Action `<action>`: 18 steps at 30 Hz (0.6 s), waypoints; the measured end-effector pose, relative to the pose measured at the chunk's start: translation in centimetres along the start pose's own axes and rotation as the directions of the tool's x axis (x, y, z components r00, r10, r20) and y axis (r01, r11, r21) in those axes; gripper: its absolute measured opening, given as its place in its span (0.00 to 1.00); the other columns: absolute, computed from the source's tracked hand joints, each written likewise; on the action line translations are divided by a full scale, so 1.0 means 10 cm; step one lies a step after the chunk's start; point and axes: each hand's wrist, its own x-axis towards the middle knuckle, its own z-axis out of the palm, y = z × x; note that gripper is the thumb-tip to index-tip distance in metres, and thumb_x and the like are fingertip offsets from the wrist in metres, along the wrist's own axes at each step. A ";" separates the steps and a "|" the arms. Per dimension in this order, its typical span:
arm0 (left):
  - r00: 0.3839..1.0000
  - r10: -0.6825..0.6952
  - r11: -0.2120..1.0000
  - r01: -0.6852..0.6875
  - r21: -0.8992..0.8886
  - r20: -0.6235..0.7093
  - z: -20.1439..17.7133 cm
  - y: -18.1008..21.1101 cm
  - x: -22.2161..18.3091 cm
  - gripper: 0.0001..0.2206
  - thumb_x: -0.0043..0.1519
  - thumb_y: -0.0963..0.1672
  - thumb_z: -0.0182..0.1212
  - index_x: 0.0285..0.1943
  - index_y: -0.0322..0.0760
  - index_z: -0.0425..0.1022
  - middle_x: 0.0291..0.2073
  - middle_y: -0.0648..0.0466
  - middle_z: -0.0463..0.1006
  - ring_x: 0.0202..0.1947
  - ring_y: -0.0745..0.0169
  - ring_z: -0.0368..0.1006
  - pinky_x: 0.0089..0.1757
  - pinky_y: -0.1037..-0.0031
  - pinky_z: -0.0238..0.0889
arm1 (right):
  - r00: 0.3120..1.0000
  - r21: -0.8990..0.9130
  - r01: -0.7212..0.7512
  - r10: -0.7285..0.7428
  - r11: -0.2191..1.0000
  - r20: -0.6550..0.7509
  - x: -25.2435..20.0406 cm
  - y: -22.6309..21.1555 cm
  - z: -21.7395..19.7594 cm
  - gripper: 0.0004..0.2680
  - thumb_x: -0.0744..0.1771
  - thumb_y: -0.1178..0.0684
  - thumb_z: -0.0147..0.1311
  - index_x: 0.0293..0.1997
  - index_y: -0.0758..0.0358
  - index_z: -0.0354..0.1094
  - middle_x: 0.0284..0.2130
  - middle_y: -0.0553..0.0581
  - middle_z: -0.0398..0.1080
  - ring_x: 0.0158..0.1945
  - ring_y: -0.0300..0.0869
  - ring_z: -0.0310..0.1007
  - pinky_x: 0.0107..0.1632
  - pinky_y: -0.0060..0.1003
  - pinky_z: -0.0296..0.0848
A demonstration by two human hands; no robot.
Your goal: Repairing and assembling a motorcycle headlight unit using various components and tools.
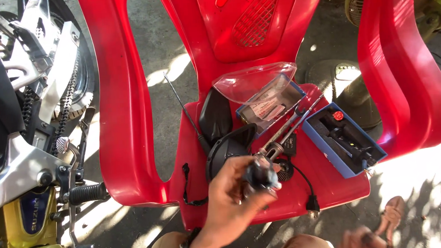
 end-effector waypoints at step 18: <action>0.805 0.571 0.654 -0.564 0.503 0.160 0.00 -0.03 -0.04 0.27 0.59 0.35 0.71 0.65 0.33 0.63 0.58 0.42 0.77 0.59 0.45 0.77 0.61 0.62 0.71 | 0.877 -0.432 -0.146 -0.086 0.890 -0.473 2.81 -0.79 3.56 0.11 0.66 0.62 0.57 0.52 0.77 0.68 0.40 0.66 0.76 0.36 0.45 0.76 0.38 0.41 0.78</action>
